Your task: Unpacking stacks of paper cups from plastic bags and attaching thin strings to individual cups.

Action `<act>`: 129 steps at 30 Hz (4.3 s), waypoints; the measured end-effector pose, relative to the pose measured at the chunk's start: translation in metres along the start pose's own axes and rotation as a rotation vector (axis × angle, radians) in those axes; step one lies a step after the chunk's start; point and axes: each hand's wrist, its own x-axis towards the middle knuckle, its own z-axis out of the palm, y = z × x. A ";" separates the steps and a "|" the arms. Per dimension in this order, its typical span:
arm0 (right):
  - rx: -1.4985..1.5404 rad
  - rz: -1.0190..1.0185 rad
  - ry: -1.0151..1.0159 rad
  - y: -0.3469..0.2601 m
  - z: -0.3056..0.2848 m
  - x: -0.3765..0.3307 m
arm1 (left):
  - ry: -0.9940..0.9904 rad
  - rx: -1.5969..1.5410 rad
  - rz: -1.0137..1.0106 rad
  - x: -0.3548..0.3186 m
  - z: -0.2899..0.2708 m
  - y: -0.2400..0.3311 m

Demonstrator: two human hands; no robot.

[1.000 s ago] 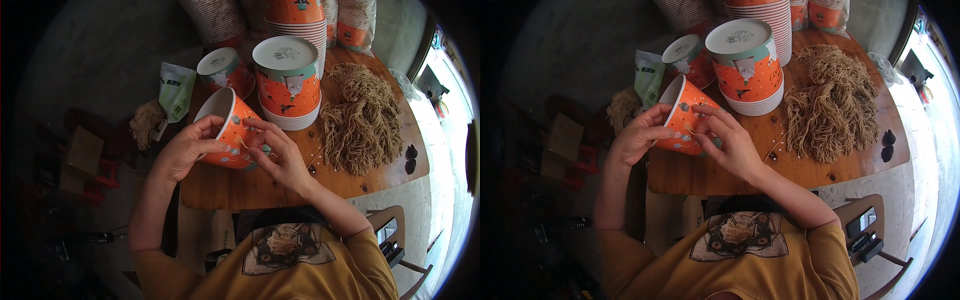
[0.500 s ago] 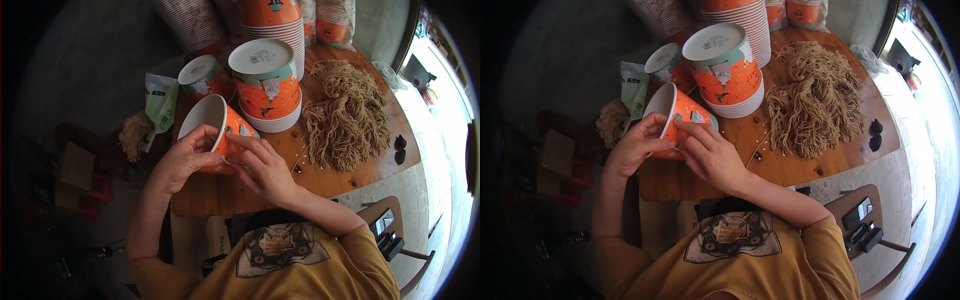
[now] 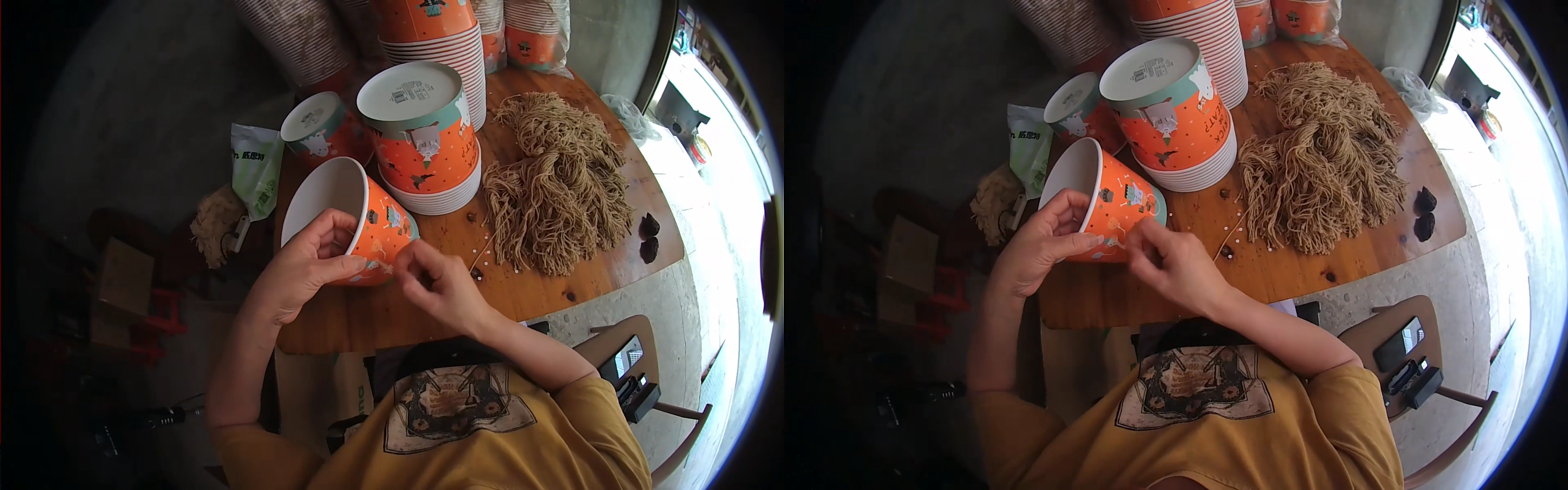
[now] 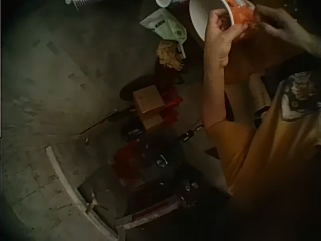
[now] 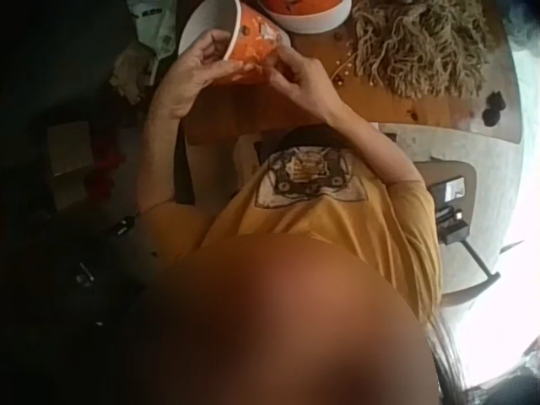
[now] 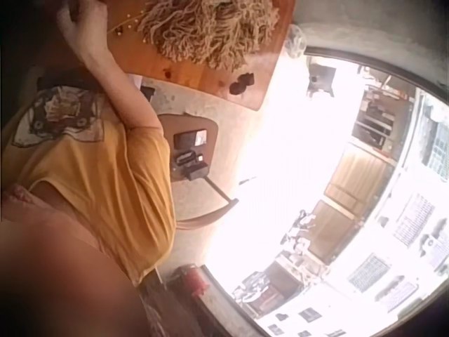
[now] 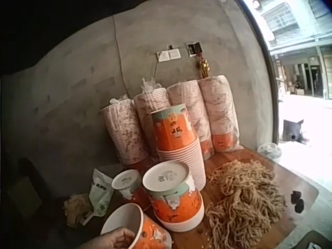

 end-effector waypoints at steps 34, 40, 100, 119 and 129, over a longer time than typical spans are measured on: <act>-0.126 -0.065 0.197 -0.011 0.017 0.040 | 0.083 0.016 0.126 -0.014 0.006 -0.008; 0.040 0.042 0.098 -0.011 0.015 0.041 | 0.093 0.018 0.131 -0.014 0.006 -0.013; -0.304 -0.180 0.224 -0.016 0.017 0.038 | 0.165 0.030 0.311 -0.015 0.022 -0.021; -0.614 -0.040 0.115 -0.028 -0.043 0.010 | 0.164 0.641 0.516 0.040 0.049 -0.025; -0.080 0.148 0.072 -0.030 -0.073 0.015 | -0.001 0.045 0.411 0.044 0.051 -0.012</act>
